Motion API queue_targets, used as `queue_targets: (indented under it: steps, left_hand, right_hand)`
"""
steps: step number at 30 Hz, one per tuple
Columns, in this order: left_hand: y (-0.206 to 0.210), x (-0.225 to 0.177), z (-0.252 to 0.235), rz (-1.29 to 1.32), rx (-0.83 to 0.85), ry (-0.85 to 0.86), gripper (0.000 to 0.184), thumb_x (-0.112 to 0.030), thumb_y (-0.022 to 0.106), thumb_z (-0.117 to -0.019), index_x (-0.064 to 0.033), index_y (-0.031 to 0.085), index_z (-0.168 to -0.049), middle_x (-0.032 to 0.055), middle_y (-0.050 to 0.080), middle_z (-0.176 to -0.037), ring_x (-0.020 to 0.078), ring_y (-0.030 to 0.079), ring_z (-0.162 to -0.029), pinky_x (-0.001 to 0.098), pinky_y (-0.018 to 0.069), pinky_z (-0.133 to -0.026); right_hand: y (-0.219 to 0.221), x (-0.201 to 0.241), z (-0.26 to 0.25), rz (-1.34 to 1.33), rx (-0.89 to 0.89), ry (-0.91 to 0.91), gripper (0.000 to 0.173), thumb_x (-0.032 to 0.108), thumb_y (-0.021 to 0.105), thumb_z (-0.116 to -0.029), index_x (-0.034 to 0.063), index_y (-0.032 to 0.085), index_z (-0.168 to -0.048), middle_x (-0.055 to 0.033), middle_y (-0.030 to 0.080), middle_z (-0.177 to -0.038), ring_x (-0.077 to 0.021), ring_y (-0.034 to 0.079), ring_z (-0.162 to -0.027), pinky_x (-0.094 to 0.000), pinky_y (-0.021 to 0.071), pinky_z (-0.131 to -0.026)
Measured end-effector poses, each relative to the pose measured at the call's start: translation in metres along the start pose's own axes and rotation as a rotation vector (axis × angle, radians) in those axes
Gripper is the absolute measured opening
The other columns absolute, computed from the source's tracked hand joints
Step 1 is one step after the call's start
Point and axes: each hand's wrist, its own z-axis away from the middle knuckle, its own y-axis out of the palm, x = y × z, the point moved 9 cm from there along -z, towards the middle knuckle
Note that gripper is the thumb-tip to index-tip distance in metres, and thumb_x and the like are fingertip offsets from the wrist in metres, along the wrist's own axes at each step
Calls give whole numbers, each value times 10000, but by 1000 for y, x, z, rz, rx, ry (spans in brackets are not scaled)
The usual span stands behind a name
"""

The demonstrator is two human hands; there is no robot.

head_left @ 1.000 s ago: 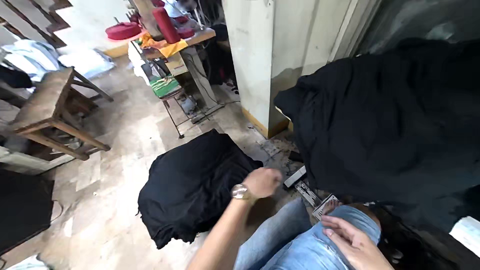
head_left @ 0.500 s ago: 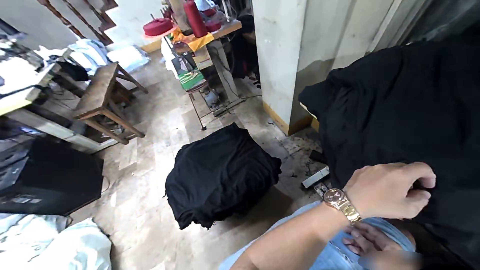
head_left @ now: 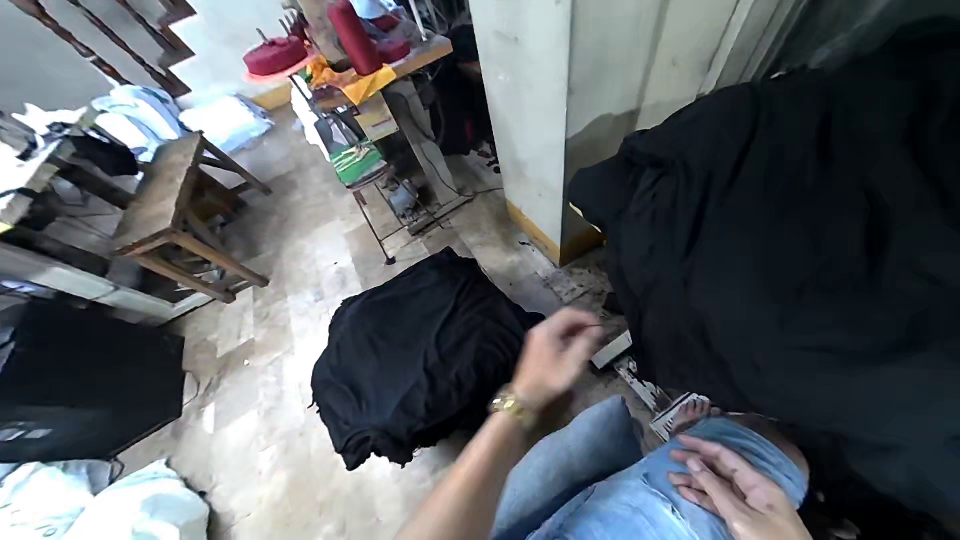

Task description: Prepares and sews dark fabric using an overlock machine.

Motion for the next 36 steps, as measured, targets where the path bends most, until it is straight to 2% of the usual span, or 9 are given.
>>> queue_targets:
  steps: [4, 8, 14, 20, 24, 28, 32, 34, 36]
  left_hand:
    - [-149, 142, 104, -686, -331, -345, 253, -321, 668, -982, -143, 723, -1153, 47, 744, -1034, 192, 723, -939, 459, 614, -855]
    - [-206, 223, 220, -1058, -127, -765, 725, -309, 878, -721, -174, 623, -1386, 270, 458, -1512, 522, 395, -1400, 718, 415, -1011]
    - [-242, 229, 231, -1072, -287, -609, 202, -253, 694, -931, -169, 796, -1084, 171, 675, -1279, 407, 601, -1228, 587, 499, -1011]
    - [-270, 218, 185, -905, 285, -932, 372, -405, 577, -1024, -145, 735, -1237, 180, 713, -1219, 385, 660, -1173, 651, 476, -1026]
    - [-327, 173, 143, -742, -302, -820, 456, -354, 456, -1083, 20, 627, -1280, 299, 665, -1185, 439, 708, -1002, 658, 581, -825]
    - [-343, 100, 73, -218, -775, -591, 538, -386, 338, -1122, -43, 392, -1533, 279, 467, -1480, 418, 587, -1242, 655, 553, -892]
    - [-352, -34, -57, -443, -827, -73, 600, -397, 360, -1101, 102, 482, -1411, 315, 525, -1407, 365, 534, -1295, 546, 433, -1080]
    - [-325, -104, -123, -376, -723, 183, 539, -432, 418, -1082, 3, 552, -1371, 175, 613, -1327, 217, 596, -1213, 452, 481, -1053]
    - [-240, -209, -153, -244, -511, 430, 339, -373, 493, -1066, -79, 643, -1144, 15, 681, -1075, 84, 668, -998, 345, 567, -930]
  right_hand:
    - [4, 2, -2, 22, 9, 5, 323, 123, 550, -1056, -26, 589, -1340, -175, 703, -1188, -310, 741, -992, -454, 653, -854]
    - [7, -4, -8, 47, 29, 39, 322, 118, 559, -1048, 8, 593, -1349, -159, 710, -1184, -306, 746, -972, -448, 659, -833]
    - [6, -5, -14, 56, 29, 52, 328, 131, 569, -1036, 28, 600, -1346, -145, 719, -1176, -304, 753, -949, -445, 665, -816]
    - [6, -8, -8, -37, -12, 11, 317, 109, 564, -1034, 22, 612, -1336, -157, 716, -1177, -315, 748, -975, -461, 661, -833]
    - [2, -7, -2, -70, -41, -22, 311, 109, 579, -1029, 21, 621, -1324, -146, 722, -1168, -298, 750, -973, -451, 661, -840]
    - [-2, -9, 3, -84, -33, -29, 301, 118, 592, -1026, 36, 636, -1312, -128, 728, -1146, -274, 751, -975, -440, 658, -850]
    - [1, 5, 11, 27, 43, -72, 319, 157, 608, -1025, 47, 637, -1322, -111, 717, -1161, -231, 740, -995, -428, 637, -898]
    - [-1, 25, 14, 153, 103, -174, 339, 183, 600, -1025, 69, 639, -1342, -97, 710, -1221, -204, 729, -998, -417, 619, -891]
    - [-7, 58, 20, 220, 107, -285, 342, 219, 597, -1032, 93, 646, -1346, -79, 707, -1248, -189, 719, -1030, -417, 608, -903]
